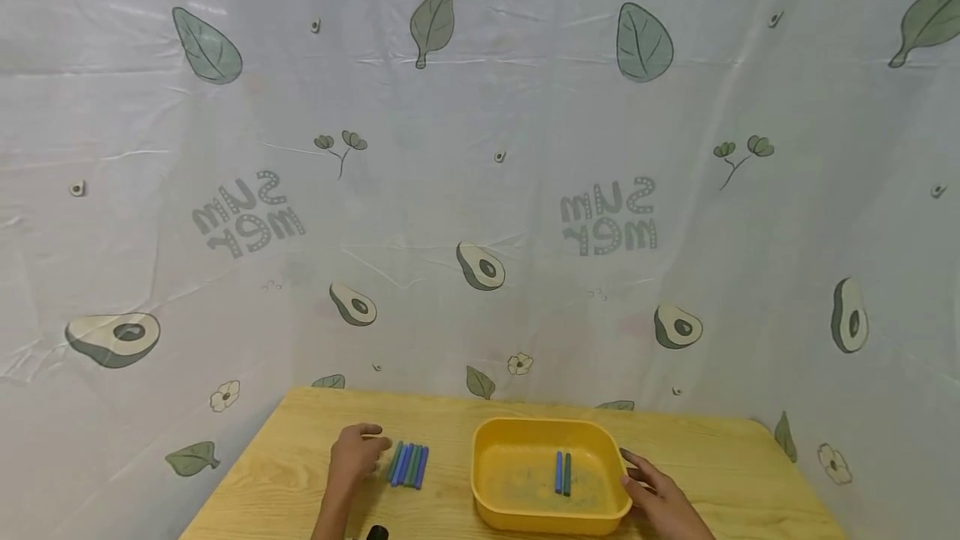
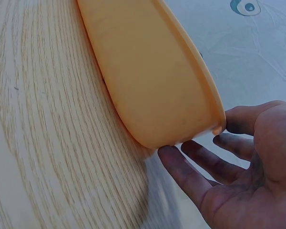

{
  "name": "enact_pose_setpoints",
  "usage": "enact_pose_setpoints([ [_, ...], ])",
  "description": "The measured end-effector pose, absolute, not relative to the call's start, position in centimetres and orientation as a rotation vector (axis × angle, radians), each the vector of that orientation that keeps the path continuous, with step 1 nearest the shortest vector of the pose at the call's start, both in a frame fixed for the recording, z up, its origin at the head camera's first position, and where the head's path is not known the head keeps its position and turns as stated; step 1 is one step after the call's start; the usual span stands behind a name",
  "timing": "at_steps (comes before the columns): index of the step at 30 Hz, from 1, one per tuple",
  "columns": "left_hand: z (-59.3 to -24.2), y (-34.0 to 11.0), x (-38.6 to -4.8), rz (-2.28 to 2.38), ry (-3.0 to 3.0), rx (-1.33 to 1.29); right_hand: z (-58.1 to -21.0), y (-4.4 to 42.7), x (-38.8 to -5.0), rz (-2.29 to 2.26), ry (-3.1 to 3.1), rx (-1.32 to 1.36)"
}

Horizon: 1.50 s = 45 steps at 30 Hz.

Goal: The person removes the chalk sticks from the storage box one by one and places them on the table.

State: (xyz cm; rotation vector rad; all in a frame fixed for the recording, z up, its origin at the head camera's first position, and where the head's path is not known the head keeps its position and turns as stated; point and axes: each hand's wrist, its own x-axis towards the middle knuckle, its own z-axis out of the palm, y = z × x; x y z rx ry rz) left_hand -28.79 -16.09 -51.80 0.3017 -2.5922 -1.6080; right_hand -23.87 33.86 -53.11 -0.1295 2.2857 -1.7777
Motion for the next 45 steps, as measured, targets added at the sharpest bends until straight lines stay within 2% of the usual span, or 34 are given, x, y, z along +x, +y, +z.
enact_pose_setpoints([
  [14, -50.1, -12.7, -28.2, -1.846, -2.461, 0.111, -52.8, 33.7, -23.5, -1.774, 2.311, -0.11],
  [33, -46.6, -4.5, -28.0, -2.095, -2.383, -0.143, -52.7, 33.7, -23.5, -1.777, 2.336, -0.15],
  [45, -47.0, -0.2, -28.5, -2.187, -2.436, -0.195, -53.1, 33.5, -23.0, -1.774, 2.333, -0.169],
])
